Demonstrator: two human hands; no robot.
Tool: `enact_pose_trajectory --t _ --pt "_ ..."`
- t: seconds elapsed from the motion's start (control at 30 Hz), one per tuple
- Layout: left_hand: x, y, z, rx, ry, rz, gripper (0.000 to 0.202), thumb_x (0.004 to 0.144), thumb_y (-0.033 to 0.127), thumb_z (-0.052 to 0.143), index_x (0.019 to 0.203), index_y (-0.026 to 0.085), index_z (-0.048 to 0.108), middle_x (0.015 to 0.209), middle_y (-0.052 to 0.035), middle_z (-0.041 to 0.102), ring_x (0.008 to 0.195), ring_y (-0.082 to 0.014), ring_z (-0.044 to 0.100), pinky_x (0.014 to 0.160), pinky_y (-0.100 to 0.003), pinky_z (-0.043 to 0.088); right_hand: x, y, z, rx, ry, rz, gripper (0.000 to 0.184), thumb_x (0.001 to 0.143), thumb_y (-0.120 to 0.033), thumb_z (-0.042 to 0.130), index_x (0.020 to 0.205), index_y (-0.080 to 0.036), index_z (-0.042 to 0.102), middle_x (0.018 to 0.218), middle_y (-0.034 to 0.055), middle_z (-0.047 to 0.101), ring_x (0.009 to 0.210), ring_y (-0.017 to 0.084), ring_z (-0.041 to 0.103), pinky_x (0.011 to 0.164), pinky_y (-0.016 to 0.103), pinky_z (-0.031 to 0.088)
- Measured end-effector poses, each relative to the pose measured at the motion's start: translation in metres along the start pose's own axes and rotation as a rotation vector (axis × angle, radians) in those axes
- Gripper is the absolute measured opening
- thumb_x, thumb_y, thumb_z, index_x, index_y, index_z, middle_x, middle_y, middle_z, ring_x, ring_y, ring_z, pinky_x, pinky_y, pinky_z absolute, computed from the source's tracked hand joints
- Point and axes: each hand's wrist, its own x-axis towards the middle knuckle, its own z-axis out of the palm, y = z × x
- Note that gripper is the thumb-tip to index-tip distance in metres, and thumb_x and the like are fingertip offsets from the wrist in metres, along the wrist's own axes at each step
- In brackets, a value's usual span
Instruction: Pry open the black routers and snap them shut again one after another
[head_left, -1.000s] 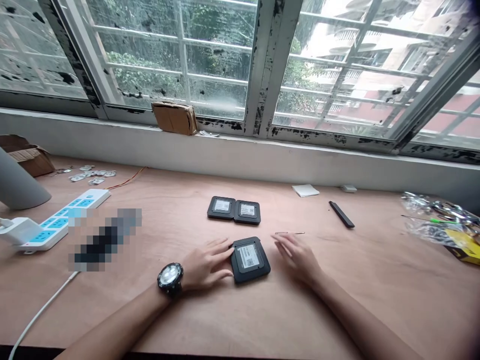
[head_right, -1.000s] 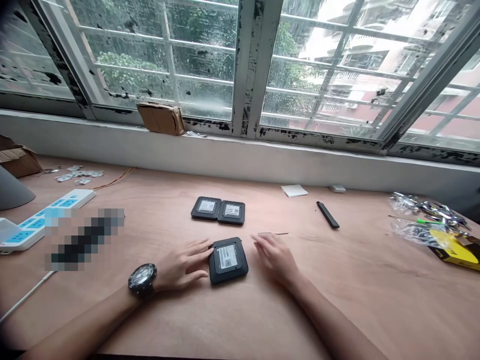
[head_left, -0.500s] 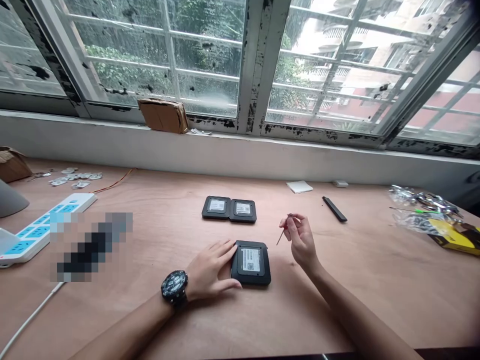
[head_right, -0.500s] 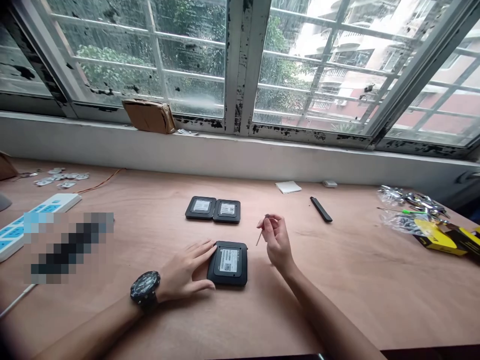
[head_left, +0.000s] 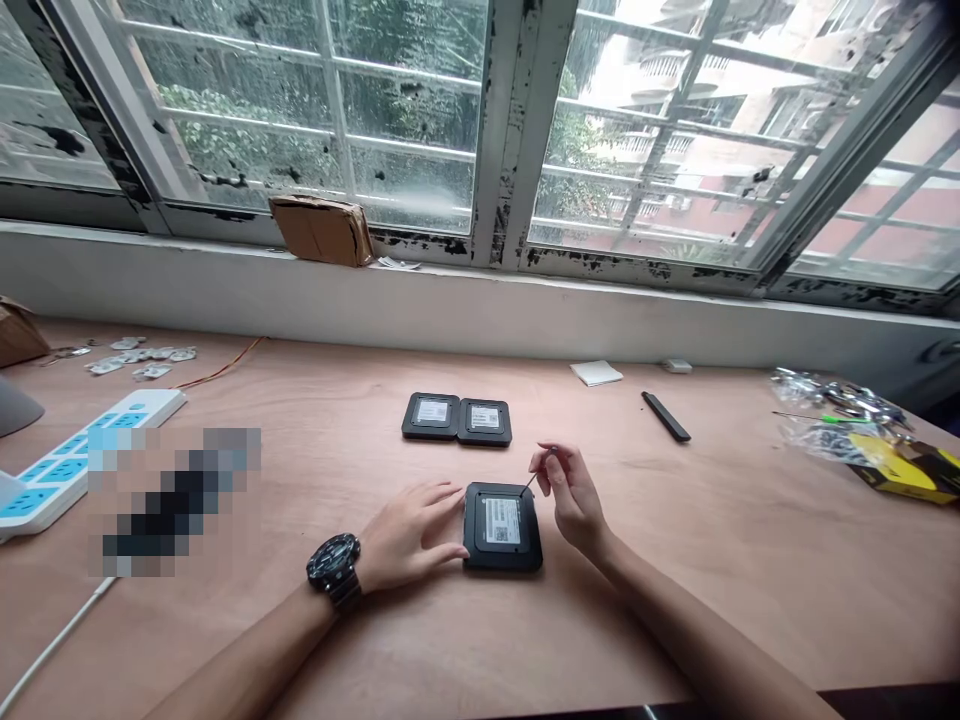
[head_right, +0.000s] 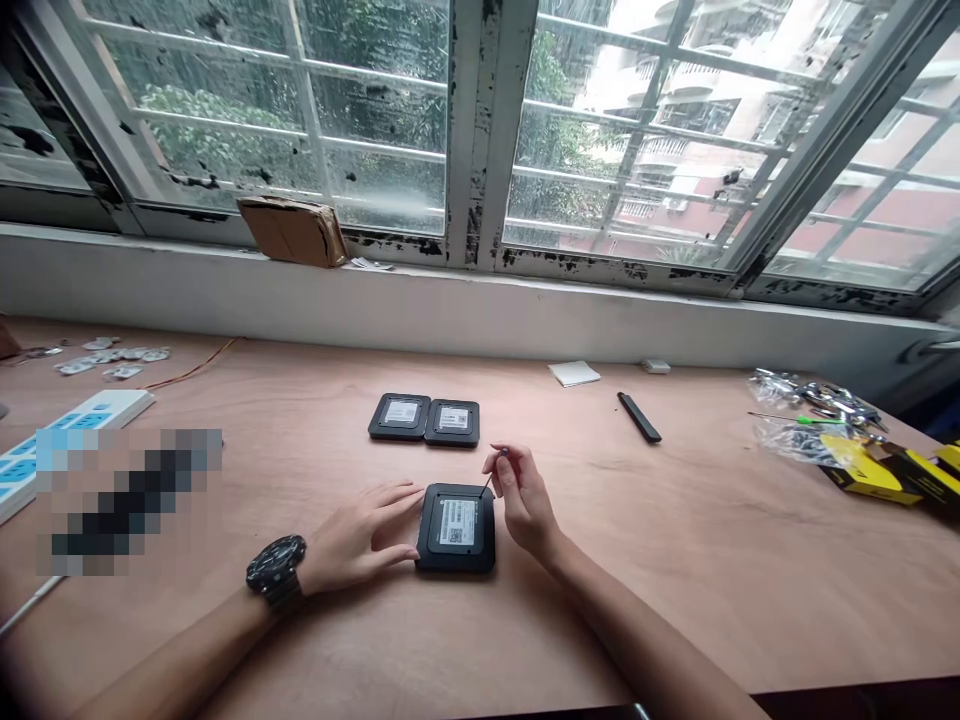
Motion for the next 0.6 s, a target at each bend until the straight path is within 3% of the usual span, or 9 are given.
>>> enact_pose_trajectory --t 0.37,0.5,0.6 --pt "-0.001 0.001 -0.002 -0.018 0.014 0.007 0.068 0.093 0.052 0.067 0.151 0.023 0.046 0.145 -0.0125 0.058 0.135 -0.0325 0.053 0.111 -0.05 0.047 -0.001 0.001 -0.001 -0.031 -0.098 0.013 0.033 0.107 -0.045 0.037 0.126 -0.027 0.057 0.092 0.003 0.063 0.062 0.014 0.051 0.062 0.033 0.051" --pt "-0.002 0.0 -0.003 -0.021 0.022 0.002 0.065 0.094 0.049 0.067 0.15 0.023 0.047 0.146 -0.0126 0.057 0.135 -0.0316 0.053 0.111 -0.05 0.048 0.008 -0.008 -0.008 -0.043 -0.097 0.054 0.024 0.101 -0.045 0.055 0.109 -0.024 0.066 0.102 0.0064 0.067 0.064 0.014 0.056 0.058 0.031 0.051" --pt "-0.003 -0.001 -0.003 -0.03 0.019 0.004 0.062 0.095 0.047 0.066 0.15 0.025 0.048 0.146 -0.0118 0.057 0.135 -0.0312 0.054 0.111 -0.049 0.048 0.013 -0.016 -0.013 0.002 -0.07 0.095 0.022 0.093 -0.043 0.069 0.093 -0.023 0.059 0.106 0.0075 0.069 0.065 0.014 0.06 0.053 0.029 0.05"
